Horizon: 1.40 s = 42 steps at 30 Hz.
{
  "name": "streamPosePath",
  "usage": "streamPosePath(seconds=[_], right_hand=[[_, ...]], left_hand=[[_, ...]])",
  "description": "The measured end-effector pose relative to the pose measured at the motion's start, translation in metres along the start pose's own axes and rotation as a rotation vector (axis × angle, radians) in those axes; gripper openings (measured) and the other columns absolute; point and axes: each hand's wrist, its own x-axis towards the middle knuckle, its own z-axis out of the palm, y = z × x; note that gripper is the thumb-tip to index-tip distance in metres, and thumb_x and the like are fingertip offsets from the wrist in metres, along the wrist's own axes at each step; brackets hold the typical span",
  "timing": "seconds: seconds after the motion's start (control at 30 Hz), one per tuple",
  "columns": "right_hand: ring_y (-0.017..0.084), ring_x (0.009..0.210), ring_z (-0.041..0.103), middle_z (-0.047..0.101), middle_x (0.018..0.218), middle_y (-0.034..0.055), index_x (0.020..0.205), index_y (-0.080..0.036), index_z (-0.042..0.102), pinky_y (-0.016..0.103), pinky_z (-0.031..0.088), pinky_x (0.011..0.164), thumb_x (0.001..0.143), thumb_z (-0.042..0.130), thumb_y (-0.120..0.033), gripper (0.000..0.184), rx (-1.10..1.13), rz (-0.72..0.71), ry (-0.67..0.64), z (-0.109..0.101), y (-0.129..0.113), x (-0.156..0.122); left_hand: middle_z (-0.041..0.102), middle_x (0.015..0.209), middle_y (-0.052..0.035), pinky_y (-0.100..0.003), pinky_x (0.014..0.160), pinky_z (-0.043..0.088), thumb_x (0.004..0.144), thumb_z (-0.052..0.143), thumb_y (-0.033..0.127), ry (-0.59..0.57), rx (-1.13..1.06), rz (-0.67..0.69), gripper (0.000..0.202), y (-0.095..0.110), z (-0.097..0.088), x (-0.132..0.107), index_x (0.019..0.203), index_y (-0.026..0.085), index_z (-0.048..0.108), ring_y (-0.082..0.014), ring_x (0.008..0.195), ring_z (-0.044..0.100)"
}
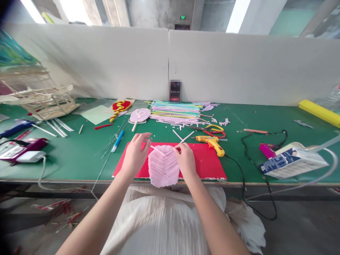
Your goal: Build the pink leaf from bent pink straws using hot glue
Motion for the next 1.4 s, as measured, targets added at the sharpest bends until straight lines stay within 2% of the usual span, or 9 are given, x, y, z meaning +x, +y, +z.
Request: streamPosePath(seconds=[0.13, 0.23, 0.37, 0.5, 0.57, 0.8, 0.93, 1.13, 1.4], right_hand=[[0.014, 0.057, 0.055, 0.059, 0.075, 0.0033, 0.071, -0.02, 0.06, 0.028, 0.045, 0.06, 0.084, 0.052, -0.034, 0.021, 0.026, -0.002, -0.005, -0.001, -0.001, 0.0], [0.014, 0.055, 0.054, 0.06, 0.075, 0.0033, 0.072, -0.02, 0.06, 0.029, 0.046, 0.061, 0.083, 0.053, -0.034, 0.02, 0.035, -0.007, 0.012, -0.002, -0.001, 0.0], [0.014, 0.052, 0.054, 0.064, 0.074, 0.0036, 0.077, -0.02, 0.06, 0.03, 0.048, 0.059, 0.08, 0.055, -0.037, 0.018, 0.108, 0.087, 0.062, -0.003, -0.003, 0.001], [0.014, 0.041, 0.053, 0.062, 0.061, 0.0009, 0.081, -0.02, 0.06, 0.027, 0.043, 0.039, 0.076, 0.057, -0.045, 0.025, 0.339, 0.312, 0.018, -0.005, -0.005, 0.001], [0.014, 0.038, 0.051, 0.06, 0.056, -0.0006, 0.081, -0.02, 0.06, 0.025, 0.041, 0.035, 0.074, 0.058, -0.046, 0.027, 0.401, 0.347, 0.014, -0.006, -0.005, 0.001], [0.013, 0.041, 0.053, 0.064, 0.065, 0.002, 0.083, -0.02, 0.063, 0.022, 0.042, 0.031, 0.072, 0.062, -0.046, 0.029, 0.479, 0.325, 0.039, -0.003, 0.0, 0.002], [0.012, 0.044, 0.053, 0.066, 0.068, 0.003, 0.094, -0.019, 0.069, 0.022, 0.044, 0.034, 0.074, 0.06, -0.048, 0.036, 0.516, 0.314, -0.029, -0.006, 0.0, 0.002], [0.016, 0.056, 0.059, 0.068, 0.071, 0.0039, 0.093, -0.019, 0.071, 0.024, 0.048, 0.041, 0.072, 0.063, -0.047, 0.036, 0.579, 0.334, -0.023, -0.011, -0.004, 0.001], [0.018, 0.067, 0.064, 0.07, 0.078, 0.0059, 0.084, -0.019, 0.069, 0.025, 0.051, 0.046, 0.073, 0.064, -0.047, 0.031, 0.562, 0.243, 0.012, -0.012, -0.007, 0.0]], left_hand=[[0.061, 0.088, -0.0064, -0.027, 0.069, 0.044, 0.091, 0.042, 0.025, 0.034, 0.135, -0.021, 0.019, -0.014, 0.02, 0.018, 0.087, 0.019, 0.06, -0.0185, 0.08, 0.059], [0.061, 0.086, -0.0062, -0.027, 0.065, 0.04, 0.091, 0.042, 0.027, 0.018, 0.223, -0.05, 0.02, -0.026, 0.032, 0.016, 0.082, 0.02, 0.058, -0.0187, 0.076, 0.058], [0.064, 0.08, -0.0071, -0.028, 0.066, 0.038, 0.091, 0.041, 0.026, -0.066, 0.304, -0.112, 0.024, -0.033, 0.033, 0.012, 0.076, 0.02, 0.058, -0.0211, 0.078, 0.06], [0.067, 0.07, -0.0033, -0.026, 0.062, 0.038, 0.089, 0.044, 0.03, -0.138, 0.109, -0.215, 0.021, -0.039, 0.03, 0.014, 0.077, 0.022, 0.06, -0.0194, 0.071, 0.061], [0.068, 0.07, -0.0011, -0.025, 0.062, 0.039, 0.085, 0.048, 0.032, -0.159, -0.053, -0.227, 0.017, -0.043, 0.031, 0.014, 0.077, 0.023, 0.06, -0.0179, 0.069, 0.062], [0.069, 0.07, -0.0003, -0.027, 0.069, 0.045, 0.075, 0.057, 0.031, -0.119, -0.365, -0.223, 0.011, -0.052, 0.035, 0.016, 0.074, 0.021, 0.061, -0.0178, 0.072, 0.064], [0.068, 0.067, -0.0011, -0.026, 0.066, 0.046, 0.075, 0.06, 0.037, -0.122, -0.511, -0.211, 0.018, -0.049, 0.035, 0.018, 0.075, 0.019, 0.06, -0.0172, 0.068, 0.064], [0.067, 0.068, -0.0015, -0.026, 0.066, 0.046, 0.076, 0.06, 0.036, -0.126, -0.531, -0.167, 0.017, -0.043, 0.031, 0.017, 0.075, 0.018, 0.06, -0.0155, 0.066, 0.062], [0.068, 0.084, -0.0044, -0.029, 0.075, 0.05, 0.072, 0.063, 0.028, -0.169, -0.622, -0.148, 0.024, -0.037, 0.03, 0.017, 0.093, 0.017, 0.06, -0.0161, 0.079, 0.065]])
